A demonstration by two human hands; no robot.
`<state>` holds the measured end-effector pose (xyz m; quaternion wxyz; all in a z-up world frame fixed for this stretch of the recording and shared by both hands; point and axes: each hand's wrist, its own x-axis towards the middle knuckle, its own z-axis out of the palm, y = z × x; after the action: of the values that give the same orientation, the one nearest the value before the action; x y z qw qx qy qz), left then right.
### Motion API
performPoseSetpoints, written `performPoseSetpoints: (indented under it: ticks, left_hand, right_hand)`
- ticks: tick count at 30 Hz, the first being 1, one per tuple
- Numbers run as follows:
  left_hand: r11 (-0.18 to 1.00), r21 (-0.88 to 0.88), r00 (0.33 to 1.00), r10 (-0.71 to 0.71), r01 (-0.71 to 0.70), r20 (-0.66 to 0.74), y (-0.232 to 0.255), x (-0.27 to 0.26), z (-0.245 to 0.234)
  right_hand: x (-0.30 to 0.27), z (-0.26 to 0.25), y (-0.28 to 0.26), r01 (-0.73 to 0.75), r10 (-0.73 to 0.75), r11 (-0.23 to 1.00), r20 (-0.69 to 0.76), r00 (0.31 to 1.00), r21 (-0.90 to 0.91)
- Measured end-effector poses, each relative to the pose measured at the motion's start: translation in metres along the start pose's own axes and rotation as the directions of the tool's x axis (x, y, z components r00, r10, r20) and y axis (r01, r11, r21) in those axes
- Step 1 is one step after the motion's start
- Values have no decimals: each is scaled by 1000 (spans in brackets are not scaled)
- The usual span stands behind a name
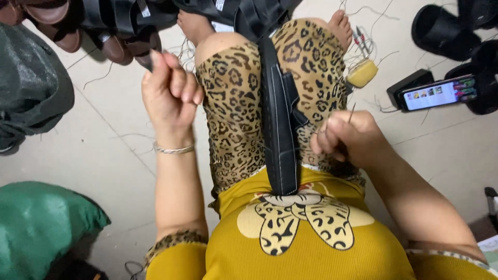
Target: Hand-sewing a black sandal strap using a needle and thread while seated on the floor.
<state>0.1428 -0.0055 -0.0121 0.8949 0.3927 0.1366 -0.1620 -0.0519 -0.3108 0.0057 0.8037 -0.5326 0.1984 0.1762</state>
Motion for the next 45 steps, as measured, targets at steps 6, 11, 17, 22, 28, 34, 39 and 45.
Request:
performPoseSetpoints:
  ticks: [6,11,17,22,28,34,39,45]
  left_hand:
    - [-427,902,898,371,-62,237,50,-15,-53]
    - [520,767,904,23,-375,427,9,-81,49]
    - [83,829,705,-484,-553,519,-17,-90,47]
    - [74,808,702,-453,-585,550,-20,-88,45]
    - [8,748,688,-386,-663,614,-39,-91,32]
    - [15,761,739,-223,-649,635,-41,-110,32]
    - [324,810,813,-169,-488,558,-17,-111,15]
    - [928,369,815,-245,41,525,-25,-108,32]
  right_hand:
    - [-17,-19,-45,145,-353,718,-177,919,-681]
    - [-34,8,-22,242,104,299,284,953,-923]
    - [-30,25,-37,349,-7,251,359,933,-903]
    - [-28,30,-48,412,-63,139,407,911,-901]
    - [-17,58,-62,280,273,-16,266,925,-960]
    - [-12,68,-41,245,54,2,244,968,-970]
    - [-14,49,-24,334,-207,59,315,926,-941]
    - [-16,56,-27,342,-303,139,289,908,-929]
